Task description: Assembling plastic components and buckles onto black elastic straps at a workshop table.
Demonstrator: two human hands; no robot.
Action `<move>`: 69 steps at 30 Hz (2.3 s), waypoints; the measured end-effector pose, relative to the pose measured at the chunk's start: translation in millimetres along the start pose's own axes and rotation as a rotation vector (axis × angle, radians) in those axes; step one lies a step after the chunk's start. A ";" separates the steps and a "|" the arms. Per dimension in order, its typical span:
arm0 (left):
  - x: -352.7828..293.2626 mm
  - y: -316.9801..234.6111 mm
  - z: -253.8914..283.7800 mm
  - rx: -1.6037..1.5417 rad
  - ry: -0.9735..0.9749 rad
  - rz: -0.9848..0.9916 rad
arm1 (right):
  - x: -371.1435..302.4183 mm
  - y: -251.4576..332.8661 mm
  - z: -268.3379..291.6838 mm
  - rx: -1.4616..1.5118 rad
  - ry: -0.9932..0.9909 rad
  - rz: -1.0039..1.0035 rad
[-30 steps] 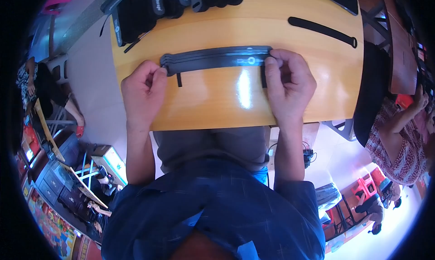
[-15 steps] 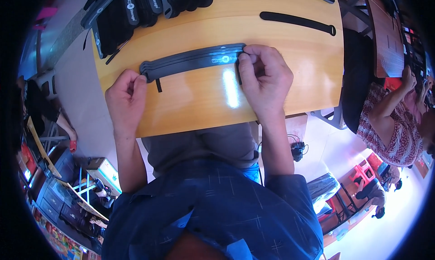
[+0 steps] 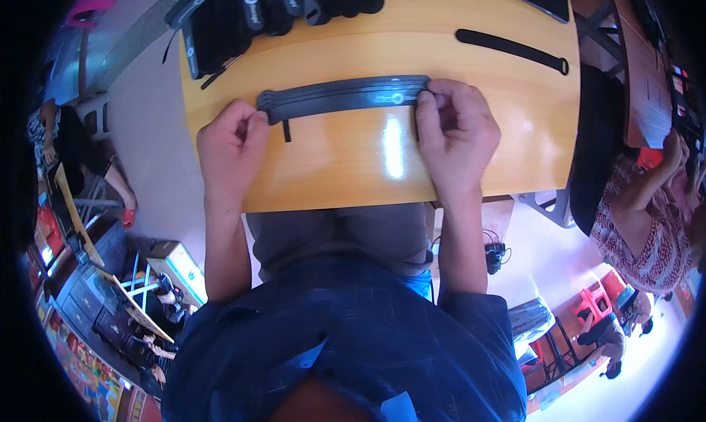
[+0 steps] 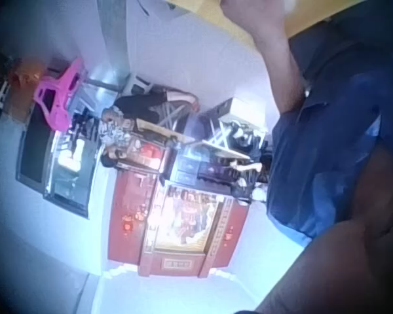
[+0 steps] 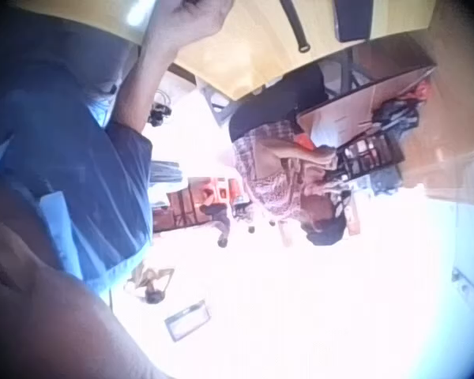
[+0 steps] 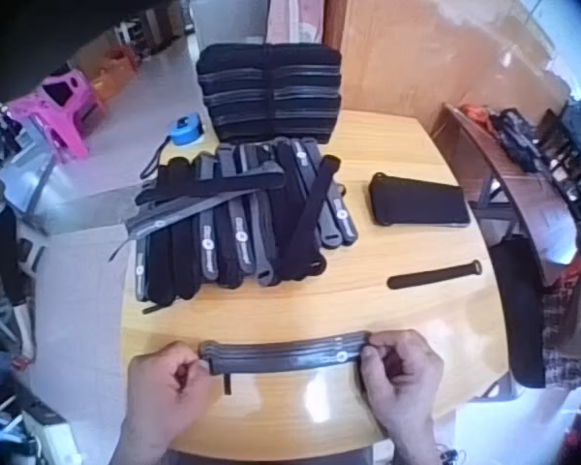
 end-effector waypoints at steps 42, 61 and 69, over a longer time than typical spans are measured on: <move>-35.5 3.8 -18.3 0.453 0.117 -0.538 | -16.3 2.6 16.8 -0.740 0.571 0.466; -50.2 -34.7 -17.5 0.557 0.104 -0.630 | -59.0 3.2 6.4 -0.719 0.445 0.481; -43.5 -2.8 -21.1 0.484 0.104 -0.582 | -58.2 13.6 2.4 -0.703 0.467 0.386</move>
Point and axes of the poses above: each hand's wrist, its own x-axis towards the middle knuckle, its own z-axis out of the back of the hand, y = z × x, the point moved 1 cm from there along x, towards the middle knuckle, and after that the axes turned 11 degrees about x, right-handed, at the moved point
